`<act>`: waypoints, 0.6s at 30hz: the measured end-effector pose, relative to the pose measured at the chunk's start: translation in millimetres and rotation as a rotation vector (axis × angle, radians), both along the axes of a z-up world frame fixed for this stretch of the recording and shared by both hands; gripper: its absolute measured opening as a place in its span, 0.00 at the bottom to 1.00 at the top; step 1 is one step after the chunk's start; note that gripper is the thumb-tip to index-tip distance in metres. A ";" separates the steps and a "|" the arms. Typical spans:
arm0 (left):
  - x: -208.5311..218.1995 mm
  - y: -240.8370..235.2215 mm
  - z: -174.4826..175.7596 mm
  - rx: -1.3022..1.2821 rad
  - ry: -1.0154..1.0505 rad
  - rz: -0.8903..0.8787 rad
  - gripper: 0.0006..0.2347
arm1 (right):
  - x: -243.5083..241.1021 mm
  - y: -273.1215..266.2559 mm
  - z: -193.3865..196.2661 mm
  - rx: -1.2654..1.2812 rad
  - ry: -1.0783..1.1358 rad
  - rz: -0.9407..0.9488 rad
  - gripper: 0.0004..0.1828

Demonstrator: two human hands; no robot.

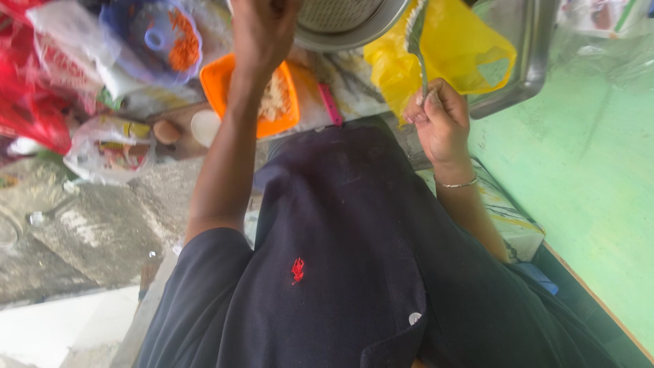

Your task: The person scoops a filling mixture into a round wonton wrapper using a spoon, then folds and pleats the wrapper edges by hand to seal the dumpling. The process is repeated with additional wrappers and filling.

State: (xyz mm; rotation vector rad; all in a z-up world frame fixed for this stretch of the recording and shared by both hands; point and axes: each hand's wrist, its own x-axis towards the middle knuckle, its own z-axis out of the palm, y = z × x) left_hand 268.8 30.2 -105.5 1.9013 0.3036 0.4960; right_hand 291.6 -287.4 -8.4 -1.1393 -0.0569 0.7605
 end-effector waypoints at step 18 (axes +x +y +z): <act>-306.0 55.7 -39.0 0.283 0.433 0.251 0.17 | -141.8 155.2 -67.8 -0.745 -0.868 0.572 0.12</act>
